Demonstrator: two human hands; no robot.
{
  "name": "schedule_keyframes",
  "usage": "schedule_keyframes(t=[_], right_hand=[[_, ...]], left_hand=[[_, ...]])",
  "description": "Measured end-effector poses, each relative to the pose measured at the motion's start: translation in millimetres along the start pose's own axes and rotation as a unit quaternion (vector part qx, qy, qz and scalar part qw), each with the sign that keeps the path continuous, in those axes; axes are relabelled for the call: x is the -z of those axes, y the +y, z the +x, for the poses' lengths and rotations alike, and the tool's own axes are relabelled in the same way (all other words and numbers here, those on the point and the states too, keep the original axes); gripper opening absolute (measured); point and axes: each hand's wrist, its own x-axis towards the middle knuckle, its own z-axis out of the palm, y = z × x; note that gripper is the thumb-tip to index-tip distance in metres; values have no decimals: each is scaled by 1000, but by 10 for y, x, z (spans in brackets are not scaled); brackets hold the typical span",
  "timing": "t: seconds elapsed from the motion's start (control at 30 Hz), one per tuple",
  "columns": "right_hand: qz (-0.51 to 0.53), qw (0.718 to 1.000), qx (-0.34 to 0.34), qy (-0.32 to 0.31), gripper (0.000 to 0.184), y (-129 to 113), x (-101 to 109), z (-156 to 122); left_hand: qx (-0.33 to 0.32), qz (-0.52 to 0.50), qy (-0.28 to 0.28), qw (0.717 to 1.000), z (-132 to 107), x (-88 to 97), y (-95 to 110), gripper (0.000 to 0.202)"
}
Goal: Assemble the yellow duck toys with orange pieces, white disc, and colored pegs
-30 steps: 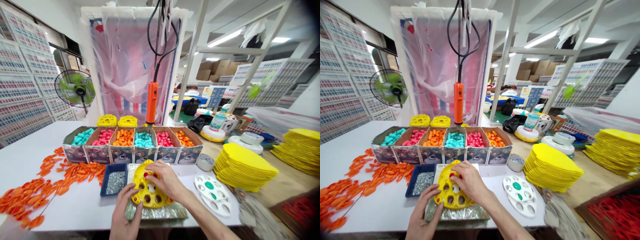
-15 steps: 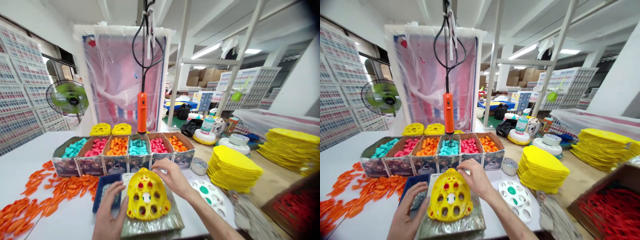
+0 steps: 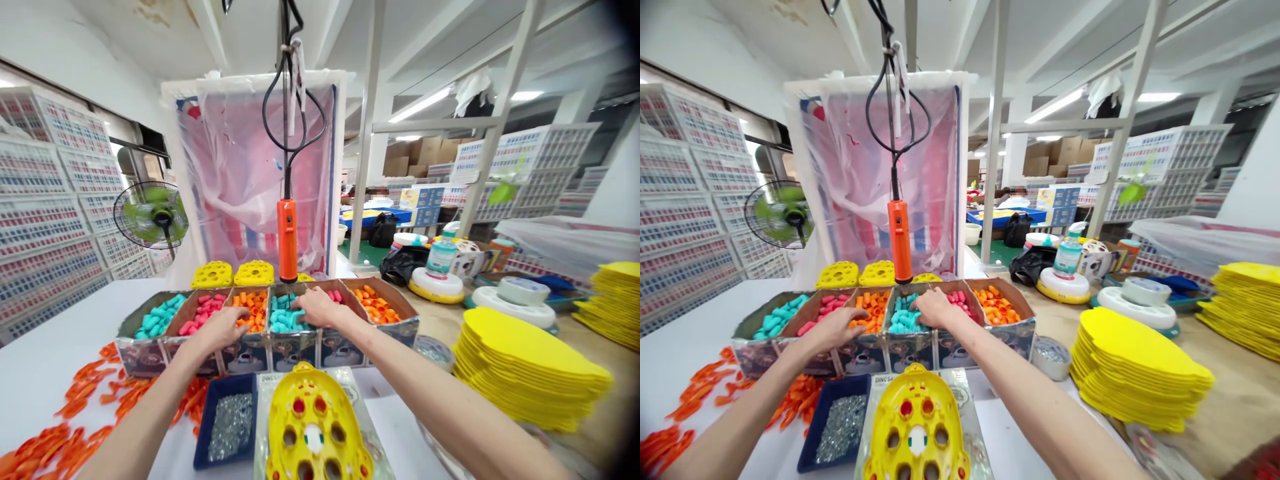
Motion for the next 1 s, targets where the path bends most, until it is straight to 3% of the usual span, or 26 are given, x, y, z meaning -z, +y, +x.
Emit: schedule_keyframes(t=[0.2, 0.37, 0.47, 0.7, 0.83, 1.0], right_hand=[[0, 997, 23, -79, 26, -10, -165, 231], [29, 998, 27, -51, 21, 72, -165, 175], [48, 999, 18, 18, 10, 111, -141, 69], [109, 976, -8, 190, 21, 103, -25, -357], [142, 962, 10, 232, 25, -36, 64, -702], [177, 950, 35, 255, 36, -265, 94, -1030]], left_hand=[[-10, 15, -162, 987, 434, -113, -109, 18], [-6, 0, -190, 982, 493, -185, -179, 19], [5, -7, -152, 988, 450, -161, -212, 20], [31, -30, 12, 999, 323, -144, -181, 16], [1, -93, 90, 992, 197, -143, -109, 6], [-26, -175, 155, 972, -111, -115, 23, 25]])
